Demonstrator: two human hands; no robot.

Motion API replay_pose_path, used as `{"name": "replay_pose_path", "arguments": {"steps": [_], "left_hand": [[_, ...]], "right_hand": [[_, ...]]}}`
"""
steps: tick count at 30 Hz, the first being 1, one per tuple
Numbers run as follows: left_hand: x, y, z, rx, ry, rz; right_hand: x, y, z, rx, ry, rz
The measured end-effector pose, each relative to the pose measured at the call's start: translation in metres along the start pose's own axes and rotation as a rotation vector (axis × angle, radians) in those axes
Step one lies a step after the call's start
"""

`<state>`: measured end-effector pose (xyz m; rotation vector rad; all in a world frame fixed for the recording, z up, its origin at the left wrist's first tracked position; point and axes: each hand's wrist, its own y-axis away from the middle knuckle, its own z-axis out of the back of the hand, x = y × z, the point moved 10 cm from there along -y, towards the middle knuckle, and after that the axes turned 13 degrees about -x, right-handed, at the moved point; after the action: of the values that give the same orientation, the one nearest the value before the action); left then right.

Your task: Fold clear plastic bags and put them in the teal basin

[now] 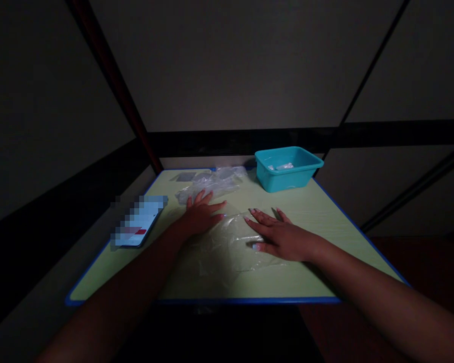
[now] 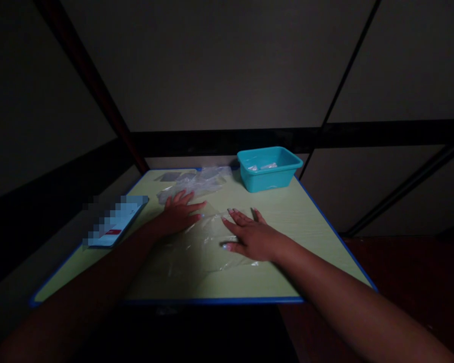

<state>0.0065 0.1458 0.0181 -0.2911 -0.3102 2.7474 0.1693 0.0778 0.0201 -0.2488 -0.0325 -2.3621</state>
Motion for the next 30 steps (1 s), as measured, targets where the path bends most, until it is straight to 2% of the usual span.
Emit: {"name": "replay_pose_path", "arguments": {"steps": [2, 6, 11, 17, 24, 27, 30], "left_hand": [[0.005, 0.001, 0.002, -0.012, -0.031, 0.03], [0.015, -0.001, 0.015, -0.107, -0.093, 0.096], [0.019, -0.005, 0.025, -0.172, -0.035, 0.124], [0.022, -0.01, 0.009, -0.082, 0.016, 0.067], [0.027, -0.004, 0.0, 0.019, -0.052, 0.139], [0.033, -0.003, 0.001, 0.01, -0.102, 0.173], [0.035, -0.005, 0.009, -0.074, -0.1, 0.181]], "right_hand": [[-0.002, 0.001, 0.001, 0.007, 0.007, -0.014], [0.003, 0.002, -0.002, 0.033, -0.034, 0.018], [0.012, 0.002, -0.005, 0.035, -0.12, 0.074], [0.008, 0.001, -0.005, 0.007, -0.135, 0.043], [-0.004, 0.001, -0.002, -0.003, -0.056, -0.011], [-0.006, 0.0, -0.001, -0.004, -0.041, -0.023], [-0.004, 0.0, 0.0, -0.017, -0.039, -0.016]]}}
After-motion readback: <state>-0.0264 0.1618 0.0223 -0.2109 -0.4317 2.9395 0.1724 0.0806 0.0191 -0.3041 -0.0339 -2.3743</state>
